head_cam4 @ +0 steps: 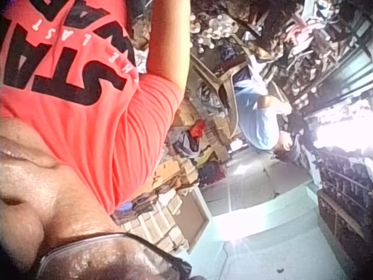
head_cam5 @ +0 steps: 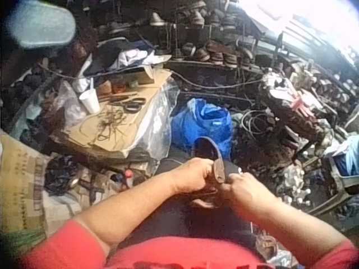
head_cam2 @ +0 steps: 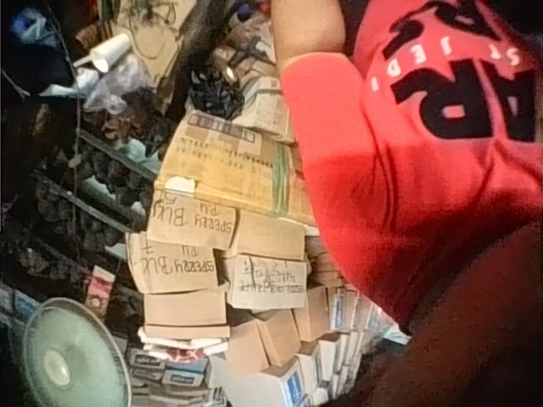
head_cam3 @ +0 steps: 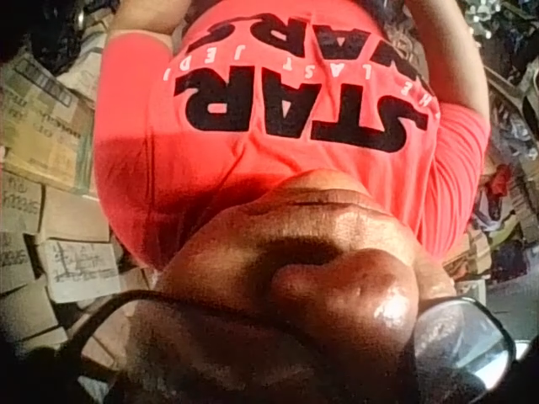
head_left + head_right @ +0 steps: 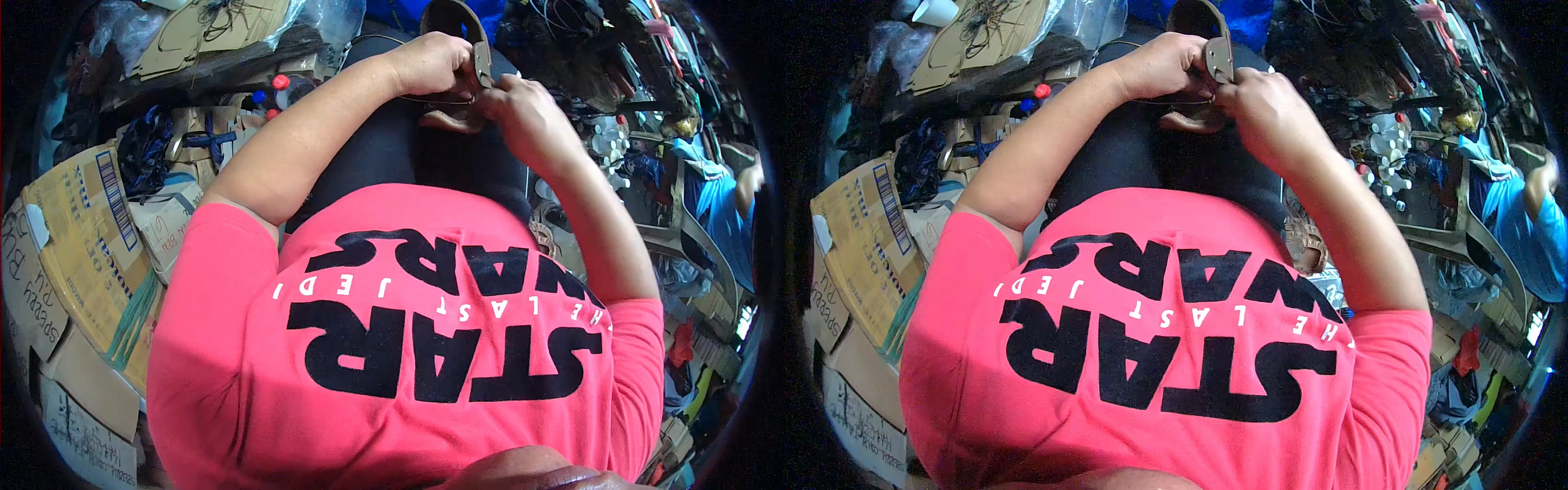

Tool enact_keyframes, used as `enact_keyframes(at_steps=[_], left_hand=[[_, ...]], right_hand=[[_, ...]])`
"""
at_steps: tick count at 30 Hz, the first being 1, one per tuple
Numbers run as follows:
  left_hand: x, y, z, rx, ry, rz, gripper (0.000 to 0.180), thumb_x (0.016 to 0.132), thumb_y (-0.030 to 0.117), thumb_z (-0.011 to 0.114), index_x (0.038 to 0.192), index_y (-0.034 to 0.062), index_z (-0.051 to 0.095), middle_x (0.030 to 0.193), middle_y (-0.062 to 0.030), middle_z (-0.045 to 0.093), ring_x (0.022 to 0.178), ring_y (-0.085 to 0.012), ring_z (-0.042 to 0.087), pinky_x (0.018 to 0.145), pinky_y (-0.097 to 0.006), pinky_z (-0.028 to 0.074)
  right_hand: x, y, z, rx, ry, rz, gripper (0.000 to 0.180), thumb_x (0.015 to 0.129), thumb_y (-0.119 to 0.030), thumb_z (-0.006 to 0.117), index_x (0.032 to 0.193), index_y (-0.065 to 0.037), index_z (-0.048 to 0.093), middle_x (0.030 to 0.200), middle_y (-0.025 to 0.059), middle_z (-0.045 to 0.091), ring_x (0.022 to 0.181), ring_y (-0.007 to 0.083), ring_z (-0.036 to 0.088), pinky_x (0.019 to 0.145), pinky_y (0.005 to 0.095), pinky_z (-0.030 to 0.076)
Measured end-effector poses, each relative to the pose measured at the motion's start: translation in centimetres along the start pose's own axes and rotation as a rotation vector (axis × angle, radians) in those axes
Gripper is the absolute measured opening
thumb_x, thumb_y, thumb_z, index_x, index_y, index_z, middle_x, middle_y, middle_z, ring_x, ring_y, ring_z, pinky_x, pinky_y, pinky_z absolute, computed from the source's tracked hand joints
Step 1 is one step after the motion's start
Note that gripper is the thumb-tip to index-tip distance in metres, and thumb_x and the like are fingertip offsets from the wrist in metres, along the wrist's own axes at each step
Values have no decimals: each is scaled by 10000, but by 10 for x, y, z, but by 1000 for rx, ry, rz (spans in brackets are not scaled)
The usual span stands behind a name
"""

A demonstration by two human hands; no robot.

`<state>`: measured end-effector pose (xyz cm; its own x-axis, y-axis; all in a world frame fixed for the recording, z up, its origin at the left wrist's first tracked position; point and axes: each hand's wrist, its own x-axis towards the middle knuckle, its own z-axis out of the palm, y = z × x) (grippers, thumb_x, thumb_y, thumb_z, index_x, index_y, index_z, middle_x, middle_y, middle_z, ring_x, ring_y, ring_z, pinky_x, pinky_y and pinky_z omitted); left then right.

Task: The recorder is lacing a brown leather shoe with a long lace.

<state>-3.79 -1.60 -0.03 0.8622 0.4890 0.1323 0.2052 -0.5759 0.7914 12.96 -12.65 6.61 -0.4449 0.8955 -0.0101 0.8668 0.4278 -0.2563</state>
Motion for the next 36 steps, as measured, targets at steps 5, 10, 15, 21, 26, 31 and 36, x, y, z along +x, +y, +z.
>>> enact_keyframes(at_steps=[5,10,15,21,26,31,36], left_hand=[[-20,21,4,288,336,16,439,657,140,766,1063,60,619,1137,-113,561,1023,-288,575,896,-358,465],[-86,68,-15,-19,-19,-448,372,812,184,657,1148,45,576,1088,-167,618,1007,-284,598,874,-360,459],[-133,54,-68,309,28,-534,256,824,293,653,842,39,681,835,-162,616,760,-294,598,676,-364,460],[-89,48,-46,-1100,488,-100,320,945,311,528,880,15,631,1121,-75,608,957,-201,598,883,-295,412],[-68,33,-37,-1749,614,-281,401,975,317,423,610,154,386,528,13,359,437,-133,350,629,-343,442],[-90,-9,-50,-1514,614,-375,470,975,372,393,557,160,362,520,-21,376,440,-170,361,708,-418,440],[-113,-25,-98,-385,580,-738,330,984,238,408,847,21,615,782,-157,654,628,-201,650,521,-274,530]], right_hand=[[-4,15,19,237,96,59,156,813,-124,601,931,-30,639,815,167,619,792,315,633,692,393,504],[-40,40,10,1110,-126,471,180,891,-198,602,971,-41,642,794,10,593,714,124,550,668,237,439],[-91,71,-22,2118,366,66,286,950,-203,498,1205,-89,557,720,-53,457,685,78,441,879,388,382],[-102,113,-3,1040,151,564,326,928,-284,559,1177,-83,619,882,-26,601,735,49,453,755,250,402],[-91,94,45,79,-177,442,296,914,-316,531,849,-56,657,692,140,625,654,290,589,670,332,407],[-125,97,71,-8,110,360,328,925,-324,501,741,-65,581,651,159,550,614,314,513,657,371,374],[-140,96,48,1606,511,956,484,927,-378,501,1303,-73,477,957,51,583,878,123,534,717,230,405]])
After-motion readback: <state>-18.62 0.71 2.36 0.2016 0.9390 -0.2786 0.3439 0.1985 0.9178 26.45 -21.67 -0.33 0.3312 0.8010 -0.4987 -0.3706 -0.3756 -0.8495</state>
